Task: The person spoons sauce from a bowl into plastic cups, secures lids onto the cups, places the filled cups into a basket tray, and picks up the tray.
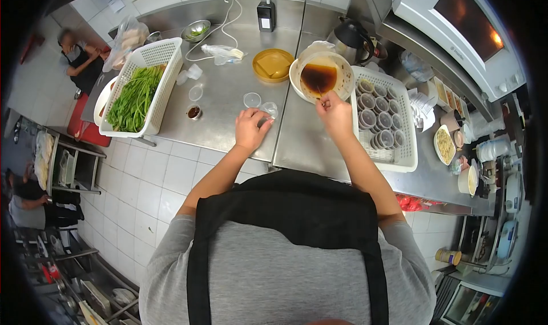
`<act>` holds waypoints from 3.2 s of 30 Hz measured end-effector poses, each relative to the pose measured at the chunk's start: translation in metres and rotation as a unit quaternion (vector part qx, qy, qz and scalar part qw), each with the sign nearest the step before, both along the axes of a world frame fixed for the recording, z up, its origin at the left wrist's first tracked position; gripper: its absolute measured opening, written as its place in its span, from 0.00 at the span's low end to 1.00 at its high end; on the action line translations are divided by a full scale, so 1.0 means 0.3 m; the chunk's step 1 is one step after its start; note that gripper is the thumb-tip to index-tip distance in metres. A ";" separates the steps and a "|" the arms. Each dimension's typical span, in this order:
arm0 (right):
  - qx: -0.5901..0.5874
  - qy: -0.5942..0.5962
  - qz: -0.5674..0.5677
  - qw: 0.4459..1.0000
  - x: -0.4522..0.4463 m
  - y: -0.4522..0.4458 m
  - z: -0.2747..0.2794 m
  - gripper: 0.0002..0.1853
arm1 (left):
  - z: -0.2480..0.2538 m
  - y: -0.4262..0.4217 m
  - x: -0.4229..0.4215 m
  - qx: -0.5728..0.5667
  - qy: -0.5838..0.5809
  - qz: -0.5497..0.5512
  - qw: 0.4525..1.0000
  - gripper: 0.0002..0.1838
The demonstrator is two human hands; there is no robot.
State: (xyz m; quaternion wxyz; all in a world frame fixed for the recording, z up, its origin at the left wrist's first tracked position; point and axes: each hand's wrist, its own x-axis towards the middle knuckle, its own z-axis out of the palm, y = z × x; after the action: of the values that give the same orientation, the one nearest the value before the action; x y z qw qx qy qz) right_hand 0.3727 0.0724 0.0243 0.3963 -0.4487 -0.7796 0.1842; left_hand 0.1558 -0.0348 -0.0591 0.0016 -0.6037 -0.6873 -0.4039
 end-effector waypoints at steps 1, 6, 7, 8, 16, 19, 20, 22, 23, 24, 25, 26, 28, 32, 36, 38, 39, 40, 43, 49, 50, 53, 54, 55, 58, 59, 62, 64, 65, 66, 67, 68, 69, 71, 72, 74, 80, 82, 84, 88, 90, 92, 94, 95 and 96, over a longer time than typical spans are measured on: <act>-0.001 0.009 -0.001 1.000 -0.006 -0.005 0.002 0.08 | -0.004 0.001 -0.001 0.002 0.000 -0.001 1.000 0.11; -0.024 0.045 -0.014 0.999 -0.032 -0.018 0.012 0.08 | 0.009 -0.004 0.004 0.014 0.018 0.001 1.000 0.10; -0.034 0.052 -0.013 0.998 -0.035 -0.021 0.016 0.08 | 0.009 -0.003 0.003 0.014 0.019 0.002 1.000 0.10; -0.044 0.059 -0.012 0.997 -0.038 -0.024 0.023 0.08 | 0.010 -0.002 0.003 0.013 0.020 0.002 1.000 0.10; -0.094 0.102 -0.017 0.990 -0.055 -0.017 0.008 0.09 | -0.002 0.000 -0.002 0.004 0.013 0.000 1.000 0.12; -0.122 0.128 -0.012 0.984 -0.059 -0.012 0.006 0.09 | 0.002 0.000 -0.002 0.001 0.015 -0.001 1.000 0.12; -0.130 0.137 -0.012 0.982 -0.061 -0.012 0.007 0.09 | 0.004 0.000 -0.001 0.000 0.015 -0.002 1.000 0.12; -0.138 0.150 -0.012 0.979 -0.066 -0.008 0.006 0.09 | 0.008 -0.001 0.001 0.001 0.015 -0.001 1.000 0.12; -0.138 0.154 -0.013 0.978 -0.068 -0.004 0.003 0.09 | 0.010 -0.001 0.002 0.002 0.015 -0.001 1.000 0.12; -0.138 0.157 -0.013 0.978 -0.071 -0.001 0.000 0.08 | 0.011 -0.002 0.003 0.002 0.016 0.000 1.000 0.12; -0.144 0.165 -0.009 0.976 -0.073 0.000 -0.001 0.08 | 0.012 -0.003 0.003 0.002 0.018 0.001 1.000 0.12; -0.151 0.173 -0.005 0.973 -0.075 0.002 -0.002 0.08 | 0.014 -0.003 0.003 0.003 0.018 0.002 1.000 0.12; -0.163 0.185 0.000 0.969 -0.079 0.000 0.006 0.08 | 0.020 -0.003 0.005 0.006 0.015 0.001 1.000 0.11; -0.183 0.211 0.009 0.960 -0.086 -0.010 0.018 0.08 | 0.021 -0.003 0.005 0.012 0.008 -0.002 1.000 0.11; -0.230 0.283 0.025 0.931 -0.100 -0.013 0.032 0.07 | 0.022 -0.004 0.003 0.011 0.008 -0.003 1.000 0.11; -0.231 0.300 0.042 0.925 -0.103 -0.005 0.024 0.07 | 0.022 -0.004 0.001 0.007 0.009 -0.001 1.000 0.11; -0.231 0.309 0.050 0.921 -0.105 -0.003 0.024 0.07 | 0.022 -0.005 0.002 0.008 0.009 -0.001 1.000 0.11; -0.233 0.314 0.055 0.919 -0.106 -0.002 0.026 0.07 | 0.022 -0.006 0.003 0.010 0.009 -0.001 1.000 0.11; -0.239 0.326 0.064 0.912 -0.113 0.000 0.033 0.07 | 0.016 -0.005 0.001 0.013 0.009 -0.001 1.000 0.11; -0.244 0.342 0.077 0.904 -0.125 0.008 0.038 0.09 | 0.001 -0.003 -0.005 0.007 0.001 -0.002 1.000 0.12; -0.244 0.338 0.076 0.906 -0.128 0.013 0.032 0.09 | 0.001 -0.003 -0.005 0.007 0.001 -0.003 1.000 0.12; -0.247 0.346 0.079 0.902 -0.136 0.015 0.018 0.09 | 0.002 -0.002 -0.005 0.008 0.001 -0.002 1.000 0.12; -0.248 0.352 0.081 0.899 -0.141 0.014 0.017 0.09 | 0.001 -0.002 -0.005 0.008 0.000 -0.003 1.000 0.12; -0.245 0.359 0.081 0.897 -0.146 0.012 0.016 0.09 | 0.001 -0.002 -0.005 0.008 0.000 -0.003 1.000 0.12; -0.241 0.377 0.077 0.891 -0.159 0.009 0.023 0.10 | -0.005 0.000 -0.006 0.012 0.000 -0.002 1.000 0.12; -0.245 0.381 0.074 0.889 -0.159 0.011 0.030 0.10 | -0.007 0.001 -0.007 0.015 0.000 -0.002 1.000 0.12; -0.237 0.410 0.080 0.878 -0.159 0.029 0.024 0.09 | -0.003 0.002 -0.009 0.016 0.001 -0.005 1.000 0.13; -0.232 0.427 0.077 0.871 -0.154 0.024 0.033 0.09 | -0.007 0.003 -0.019 0.021 -0.024 -0.022 0.999 0.14; -0.232 0.433 0.071 0.868 -0.147 0.019 0.038 0.09 | -0.008 0.003 -0.026 0.025 -0.036 -0.030 0.999 0.14; -0.233 0.439 0.064 0.866 -0.142 0.013 0.049 0.09 | -0.004 0.000 -0.029 0.023 -0.078 -0.032 0.996 0.14; -0.233 0.441 0.063 0.865 -0.137 0.013 0.055 0.09 | 0.001 -0.002 -0.031 0.021 -0.120 -0.035 0.992 0.14; -0.232 0.443 0.062 0.864 -0.130 0.014 0.060 0.09 | 0.005 -0.002 -0.032 0.019 -0.162 -0.037 0.986 0.14; -0.233 0.445 0.061 0.863 -0.123 0.014 0.065 0.08 | 0.035 -0.002 -0.029 0.037 -0.143 -0.036 0.988 0.13; -0.229 0.447 0.064 0.862 -0.098 0.015 0.082 0.08 | 0.137 0.003 -0.023 0.074 -0.104 -0.031 0.991 0.12; -0.228 0.448 0.065 0.862 -0.083 0.017 0.090 0.08 | 0.171 0.011 -0.021 0.083 -0.109 -0.034 0.990 0.12; -0.227 0.455 0.068 0.858 -0.056 0.014 0.098 0.08 | 0.233 0.029 -0.015 0.102 -0.119 -0.038 0.987 0.13; -0.230 0.453 0.063 0.859 0.032 -0.034 0.120 0.08 | 0.417 0.060 0.055 0.147 -0.124 -0.084 0.978 0.14; -0.230 0.445 0.063 0.863 0.070 -0.050 0.112 0.07 | 0.441 0.074 0.076 0.142 -0.124 -0.103 0.977 0.16; -0.234 0.443 0.064 0.863 0.108 -0.063 0.100 0.07 | 0.461 0.088 0.098 0.128 -0.127 -0.111 0.977 0.19; -0.246 0.421 0.054 0.871 0.183 -0.078 0.106 0.07 | 0.469 0.124 0.142 0.096 -0.120 -0.097 0.983 0.28; -0.243 0.408 0.048 0.879 0.218 -0.077 0.129 0.07 | 0.466 0.145 0.162 0.082 -0.108 -0.089 0.987 0.32; -0.238 0.404 0.050 0.882 0.252 -0.077 0.176 0.06 | 0.466 0.163 0.180 0.059 -0.095 -0.085 0.990 0.34; -0.233 0.397 0.055 0.886 0.285 -0.073 0.236 0.06 | 0.465 0.180 0.195 0.065 -0.093 -0.091 0.989 0.35; -0.224 0.396 0.067 0.888 0.306 -0.064 0.256 0.06 | 0.465 0.186 0.204 0.068 -0.092 -0.093 0.989 0.36; -0.221 0.386 0.071 0.893 0.317 -0.064 0.289 0.06 | 0.473 0.189 0.214 0.060 -0.095 -0.090 0.990 0.36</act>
State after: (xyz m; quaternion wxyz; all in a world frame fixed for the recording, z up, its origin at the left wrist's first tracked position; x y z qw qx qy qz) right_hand 0.4679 0.0533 0.1111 0.5421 -0.3622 -0.5342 0.5382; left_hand 0.2200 0.0220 0.0827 -0.0638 -0.6205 -0.6021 -0.4984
